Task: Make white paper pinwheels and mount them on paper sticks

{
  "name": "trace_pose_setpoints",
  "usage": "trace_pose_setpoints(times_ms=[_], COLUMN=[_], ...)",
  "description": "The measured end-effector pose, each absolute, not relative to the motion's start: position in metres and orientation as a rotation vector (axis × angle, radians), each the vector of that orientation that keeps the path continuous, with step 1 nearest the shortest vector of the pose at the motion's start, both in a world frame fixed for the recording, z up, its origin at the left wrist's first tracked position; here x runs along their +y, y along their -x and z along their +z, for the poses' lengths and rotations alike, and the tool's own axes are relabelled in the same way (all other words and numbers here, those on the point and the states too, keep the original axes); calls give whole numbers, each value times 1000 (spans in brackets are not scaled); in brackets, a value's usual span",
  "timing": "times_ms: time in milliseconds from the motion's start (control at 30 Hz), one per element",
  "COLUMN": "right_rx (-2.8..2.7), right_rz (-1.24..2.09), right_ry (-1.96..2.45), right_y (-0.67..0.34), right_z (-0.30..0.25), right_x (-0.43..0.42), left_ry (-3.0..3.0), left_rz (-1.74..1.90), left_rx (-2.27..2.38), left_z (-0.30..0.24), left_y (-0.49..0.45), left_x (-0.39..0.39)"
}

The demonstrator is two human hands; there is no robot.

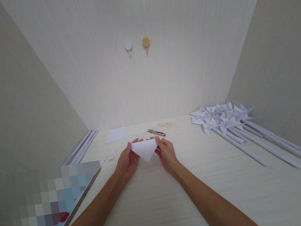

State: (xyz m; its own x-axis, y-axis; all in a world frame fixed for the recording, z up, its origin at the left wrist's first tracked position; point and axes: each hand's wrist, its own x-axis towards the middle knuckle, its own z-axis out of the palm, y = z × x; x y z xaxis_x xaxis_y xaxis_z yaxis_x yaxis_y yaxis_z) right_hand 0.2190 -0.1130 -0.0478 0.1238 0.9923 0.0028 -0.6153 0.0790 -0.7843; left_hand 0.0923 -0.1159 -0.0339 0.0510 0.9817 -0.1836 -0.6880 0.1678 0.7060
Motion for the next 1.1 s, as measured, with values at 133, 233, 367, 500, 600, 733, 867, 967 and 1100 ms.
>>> trace_pose_setpoints(times_ms=[133,233,367,500,600,733,867,967,1100], right_rx=[-658,-666,-695,-698,-683,-668,-624,-598,-587], right_rz=[1346,1334,1321,1303,1285,1283,1305,1350,1385], right_ry=[715,718,751,773,791,802,793,772,757], right_y=[-219,-219,-221,-222,-222,-222,-221,-221,-220], right_z=[-49,-51,-52,-52,-51,-50,-48,-46,-44], right_x=[-112,-112,-112,-112,-111,-111,-112,-114,-115], left_ry=[-508,-528,-564,-583,-595,-592,-548,-496,-513], left_rz=[1306,1287,1256,1233,1227,1232,1211,1175,1134], left_rx=[734,722,713,709,714,733,727,718,707], left_z=[-35,-36,-37,-38,-38,-37,-34,-31,-31], left_y=[-93,-92,-89,-87,-86,-87,-88,-87,-84], left_x=[-115,-114,-112,-110,-110,-109,-110,-110,-110])
